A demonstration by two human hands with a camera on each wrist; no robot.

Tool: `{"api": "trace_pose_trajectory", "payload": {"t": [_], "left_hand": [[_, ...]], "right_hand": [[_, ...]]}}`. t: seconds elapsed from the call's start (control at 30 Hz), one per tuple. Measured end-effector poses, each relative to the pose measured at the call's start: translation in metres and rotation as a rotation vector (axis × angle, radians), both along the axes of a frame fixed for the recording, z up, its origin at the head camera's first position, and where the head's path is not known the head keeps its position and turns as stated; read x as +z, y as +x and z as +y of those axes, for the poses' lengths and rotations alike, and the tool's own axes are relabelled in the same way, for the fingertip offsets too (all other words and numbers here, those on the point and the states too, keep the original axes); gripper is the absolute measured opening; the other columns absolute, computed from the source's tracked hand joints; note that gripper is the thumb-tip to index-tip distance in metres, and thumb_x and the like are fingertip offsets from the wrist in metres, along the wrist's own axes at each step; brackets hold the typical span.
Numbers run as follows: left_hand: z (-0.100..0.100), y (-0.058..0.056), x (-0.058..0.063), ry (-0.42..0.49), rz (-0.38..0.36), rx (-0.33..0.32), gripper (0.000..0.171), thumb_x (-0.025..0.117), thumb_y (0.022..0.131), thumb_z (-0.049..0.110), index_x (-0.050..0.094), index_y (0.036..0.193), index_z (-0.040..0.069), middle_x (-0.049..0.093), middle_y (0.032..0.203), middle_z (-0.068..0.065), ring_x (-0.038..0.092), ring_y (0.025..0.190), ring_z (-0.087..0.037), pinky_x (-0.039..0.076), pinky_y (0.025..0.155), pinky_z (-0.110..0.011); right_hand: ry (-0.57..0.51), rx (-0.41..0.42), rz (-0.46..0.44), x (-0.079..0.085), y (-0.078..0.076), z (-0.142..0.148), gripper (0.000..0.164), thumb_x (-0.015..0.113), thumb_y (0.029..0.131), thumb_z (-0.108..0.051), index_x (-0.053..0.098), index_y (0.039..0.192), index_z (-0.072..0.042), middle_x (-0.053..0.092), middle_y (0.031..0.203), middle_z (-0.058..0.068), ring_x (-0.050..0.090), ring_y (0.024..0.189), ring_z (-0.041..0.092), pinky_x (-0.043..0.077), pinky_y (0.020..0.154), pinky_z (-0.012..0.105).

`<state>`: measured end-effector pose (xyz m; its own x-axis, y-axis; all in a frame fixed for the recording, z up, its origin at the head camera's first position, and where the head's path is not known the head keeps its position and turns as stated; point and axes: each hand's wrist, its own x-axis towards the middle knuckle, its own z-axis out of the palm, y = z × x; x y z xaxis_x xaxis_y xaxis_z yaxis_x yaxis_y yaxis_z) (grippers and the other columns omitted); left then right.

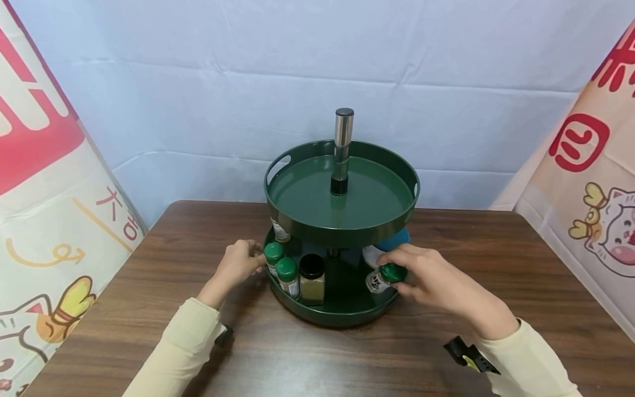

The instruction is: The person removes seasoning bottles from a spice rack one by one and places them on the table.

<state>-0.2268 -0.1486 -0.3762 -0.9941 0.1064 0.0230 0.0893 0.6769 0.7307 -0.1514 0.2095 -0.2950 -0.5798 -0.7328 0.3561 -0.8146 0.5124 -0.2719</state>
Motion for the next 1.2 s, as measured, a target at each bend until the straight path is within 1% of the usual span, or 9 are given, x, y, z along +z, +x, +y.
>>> {"api": "trace_pose_trajectory", "payload": {"t": [0.13,0.3,0.53,0.63,0.77,0.93,1.07,1.2], "left_hand": [[0.001,-0.001,0.000,-0.001,-0.006,0.005,0.022,0.059,0.084,0.008,0.063,0.102,-0.004,0.063,0.069,-0.003,0.063,0.061,-0.021,0.045,0.052,-0.028],[0.001,-0.002,-0.001,-0.002,-0.004,0.008,0.023,0.059,0.083,0.007,0.063,0.102,-0.005,0.063,0.069,-0.003,0.062,0.060,-0.021,0.045,0.053,-0.028],[0.001,-0.001,0.000,0.005,-0.003,0.002,0.024,0.058,0.084,0.007,0.062,0.104,-0.005,0.063,0.069,-0.004,0.062,0.060,-0.022,0.046,0.053,-0.029],[0.000,-0.001,-0.001,0.002,-0.001,0.007,0.024,0.058,0.084,0.007,0.062,0.104,-0.005,0.063,0.069,-0.004,0.062,0.060,-0.021,0.046,0.053,-0.029],[0.001,-0.002,-0.002,0.005,0.002,0.006,0.024,0.058,0.084,0.007,0.062,0.104,-0.006,0.064,0.070,-0.004,0.062,0.059,-0.021,0.046,0.053,-0.029],[0.000,-0.002,-0.002,0.006,0.004,0.010,0.022,0.059,0.084,0.007,0.063,0.103,-0.005,0.064,0.070,-0.004,0.061,0.060,-0.021,0.047,0.053,-0.029],[0.000,-0.003,-0.003,0.000,0.007,0.015,0.020,0.059,0.084,0.006,0.063,0.101,-0.004,0.063,0.069,-0.003,0.061,0.059,-0.020,0.047,0.053,-0.029],[0.000,-0.003,-0.003,0.000,0.001,0.013,0.020,0.058,0.084,0.007,0.063,0.101,-0.004,0.063,0.068,-0.003,0.061,0.058,-0.020,0.046,0.053,-0.029]], "right_hand": [[-0.002,-0.038,0.012,0.006,0.002,0.003,0.041,0.076,0.068,0.007,0.063,0.106,-0.003,0.059,0.102,0.006,0.054,0.077,0.010,0.046,0.058,0.026],[0.013,-0.070,-0.008,0.008,0.002,0.003,0.040,0.075,0.071,0.004,0.064,0.109,-0.002,0.060,0.105,0.008,0.054,0.078,0.010,0.045,0.058,0.025],[0.016,-0.077,0.018,0.012,0.001,0.006,0.044,0.076,0.071,0.002,0.063,0.112,-0.001,0.059,0.110,0.010,0.056,0.079,0.011,0.045,0.059,0.026],[0.016,-0.087,0.029,0.014,0.001,0.008,0.045,0.077,0.070,0.001,0.063,0.113,-0.001,0.059,0.110,0.008,0.058,0.082,0.012,0.047,0.061,0.027],[0.017,-0.135,0.028,0.018,0.003,0.016,0.047,0.078,0.070,-0.001,0.063,0.115,0.000,0.059,0.107,0.004,0.058,0.084,0.012,0.049,0.063,0.028],[0.006,-0.194,0.030,0.022,0.003,0.028,0.049,0.078,0.070,-0.001,0.062,0.116,-0.001,0.059,0.106,0.004,0.056,0.080,0.010,0.048,0.061,0.028],[-0.008,-0.230,0.044,0.022,0.000,0.038,0.049,0.080,0.068,-0.003,0.064,0.113,-0.004,0.061,0.102,0.002,0.054,0.073,0.006,0.047,0.058,0.025],[-0.010,-0.247,0.069,0.020,-0.003,0.047,0.048,0.082,0.066,-0.004,0.065,0.111,-0.005,0.061,0.098,0.000,0.053,0.071,0.005,0.047,0.057,0.024]]}}
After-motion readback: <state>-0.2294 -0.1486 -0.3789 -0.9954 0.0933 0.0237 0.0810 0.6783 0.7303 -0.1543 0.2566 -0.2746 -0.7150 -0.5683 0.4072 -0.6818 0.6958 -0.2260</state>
